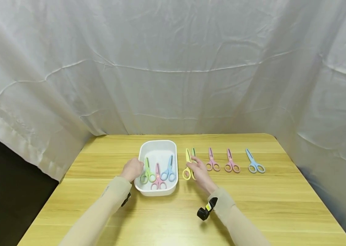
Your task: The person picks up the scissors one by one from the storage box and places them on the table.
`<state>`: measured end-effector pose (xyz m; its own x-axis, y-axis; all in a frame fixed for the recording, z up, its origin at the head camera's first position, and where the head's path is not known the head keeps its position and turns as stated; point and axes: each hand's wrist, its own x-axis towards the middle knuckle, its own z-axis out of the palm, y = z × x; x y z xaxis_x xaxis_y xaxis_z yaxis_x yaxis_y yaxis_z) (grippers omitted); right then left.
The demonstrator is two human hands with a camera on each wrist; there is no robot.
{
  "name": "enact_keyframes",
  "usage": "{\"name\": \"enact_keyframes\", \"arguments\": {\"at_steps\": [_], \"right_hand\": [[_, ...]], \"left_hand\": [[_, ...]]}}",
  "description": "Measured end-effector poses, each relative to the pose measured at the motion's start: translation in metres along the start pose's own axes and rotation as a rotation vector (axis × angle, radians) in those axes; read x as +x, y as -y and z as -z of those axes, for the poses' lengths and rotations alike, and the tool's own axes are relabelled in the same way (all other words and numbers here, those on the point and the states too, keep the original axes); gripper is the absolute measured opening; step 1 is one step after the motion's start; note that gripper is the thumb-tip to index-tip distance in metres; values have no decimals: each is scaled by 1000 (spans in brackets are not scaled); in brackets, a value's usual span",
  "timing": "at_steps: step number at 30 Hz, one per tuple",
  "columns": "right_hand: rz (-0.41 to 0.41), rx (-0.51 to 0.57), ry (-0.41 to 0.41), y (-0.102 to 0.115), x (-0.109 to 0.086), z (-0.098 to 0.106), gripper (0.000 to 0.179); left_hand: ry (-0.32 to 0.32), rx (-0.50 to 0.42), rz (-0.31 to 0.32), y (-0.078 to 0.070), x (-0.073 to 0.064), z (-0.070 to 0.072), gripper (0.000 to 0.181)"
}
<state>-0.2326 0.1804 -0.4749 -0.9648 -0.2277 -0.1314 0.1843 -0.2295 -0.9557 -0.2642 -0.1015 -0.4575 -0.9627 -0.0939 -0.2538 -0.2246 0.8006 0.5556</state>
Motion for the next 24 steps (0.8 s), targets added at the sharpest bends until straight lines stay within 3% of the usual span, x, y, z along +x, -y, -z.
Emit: {"name": "enact_keyframes", "arguments": {"at_steps": [11, 20, 24], "right_hand": [[5, -113, -68, -11, -4, 13, 44], [-86, -144, -100, -20, -12, 19, 47], [-89, -226, -86, -21, -17, 21, 43]], "left_hand": [[-4, 28, -7, -1, 0, 1, 28], [12, 13, 0, 0, 2, 1, 27], [13, 2, -1, 1, 2, 0, 27]]}}
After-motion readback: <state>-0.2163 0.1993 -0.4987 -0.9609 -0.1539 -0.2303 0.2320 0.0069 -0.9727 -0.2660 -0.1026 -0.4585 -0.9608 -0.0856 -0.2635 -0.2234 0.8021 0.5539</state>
